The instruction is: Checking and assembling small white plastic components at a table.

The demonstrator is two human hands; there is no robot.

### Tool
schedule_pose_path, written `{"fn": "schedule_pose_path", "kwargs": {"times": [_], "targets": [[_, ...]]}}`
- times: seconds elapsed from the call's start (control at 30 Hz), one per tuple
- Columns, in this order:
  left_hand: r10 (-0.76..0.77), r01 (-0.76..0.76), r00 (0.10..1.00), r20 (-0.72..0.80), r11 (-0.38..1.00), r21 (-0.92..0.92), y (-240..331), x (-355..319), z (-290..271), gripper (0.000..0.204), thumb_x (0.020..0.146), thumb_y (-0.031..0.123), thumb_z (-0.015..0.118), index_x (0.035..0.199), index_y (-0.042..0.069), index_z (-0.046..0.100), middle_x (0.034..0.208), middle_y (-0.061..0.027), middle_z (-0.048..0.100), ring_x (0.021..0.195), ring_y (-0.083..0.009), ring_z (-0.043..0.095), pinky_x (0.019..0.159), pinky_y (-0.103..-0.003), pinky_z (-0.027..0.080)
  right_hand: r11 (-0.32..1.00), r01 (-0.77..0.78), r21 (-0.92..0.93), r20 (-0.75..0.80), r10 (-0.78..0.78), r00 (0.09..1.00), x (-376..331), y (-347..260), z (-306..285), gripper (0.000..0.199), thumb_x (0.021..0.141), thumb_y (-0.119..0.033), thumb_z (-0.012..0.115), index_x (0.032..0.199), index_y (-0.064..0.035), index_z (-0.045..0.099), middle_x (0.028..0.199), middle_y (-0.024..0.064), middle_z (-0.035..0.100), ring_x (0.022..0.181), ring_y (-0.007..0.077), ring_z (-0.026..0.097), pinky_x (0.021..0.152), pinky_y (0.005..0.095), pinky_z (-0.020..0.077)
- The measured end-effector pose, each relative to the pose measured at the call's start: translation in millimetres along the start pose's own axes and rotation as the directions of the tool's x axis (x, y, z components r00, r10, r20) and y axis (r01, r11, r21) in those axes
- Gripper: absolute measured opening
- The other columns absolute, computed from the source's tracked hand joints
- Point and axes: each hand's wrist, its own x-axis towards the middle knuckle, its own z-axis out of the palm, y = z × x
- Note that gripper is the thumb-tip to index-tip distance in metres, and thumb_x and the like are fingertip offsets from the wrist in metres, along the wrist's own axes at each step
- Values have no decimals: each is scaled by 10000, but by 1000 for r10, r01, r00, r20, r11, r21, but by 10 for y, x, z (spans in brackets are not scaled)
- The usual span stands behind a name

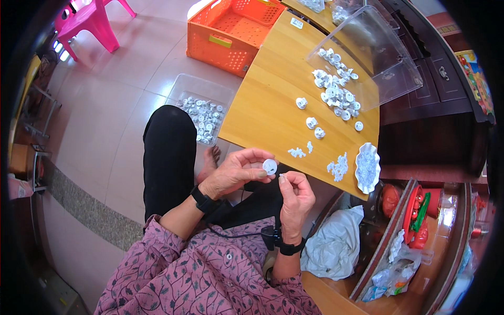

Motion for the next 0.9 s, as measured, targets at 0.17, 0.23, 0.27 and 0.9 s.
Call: {"fn": "schedule_pose_path", "kwargs": {"times": [0.17,0.23,0.27,0.9], "targets": [[9,-9,1000,3,1000,5,3,2,-12,420,945,33,726,1332,-28,577,1208,-141,682,1087,-224,703,964,-355,589,993,71,-91,18,-69,997,-13,-3,74,25,959,-6,681,963,13,666,999,20,634,873,80,583,776,227,482],[11,-11,1000,6,1000,-1,7,0,-8,422,936,7,725,1329,-30,577,1211,-139,680,1096,-221,699,969,-355,587,979,115,-168,21,-113,993,-15,-2,109,30,962,-8,676,961,18,662,1013,44,637,888,103,597,792,242,493],[12,-12,1000,7,1000,-4,9,-2,-3,424,932,-6,724,1328,-31,576,1213,-138,680,1101,-219,697,971,-355,587,970,148,-194,23,-146,989,-12,-2,125,33,962,-11,676,962,17,660,1011,52,638,887,112,601,793,248,496],[15,-17,1000,18,990,138,-32,14,-54,444,890,-25,763,1308,-14,614,1230,-86,678,1137,-161,657,1009,-310,546,912,242,-330,10,-253,967,-1,-3,235,77,967,-46,695,955,25,670,1033,80,636,959,158,609,873,299,502]]}}
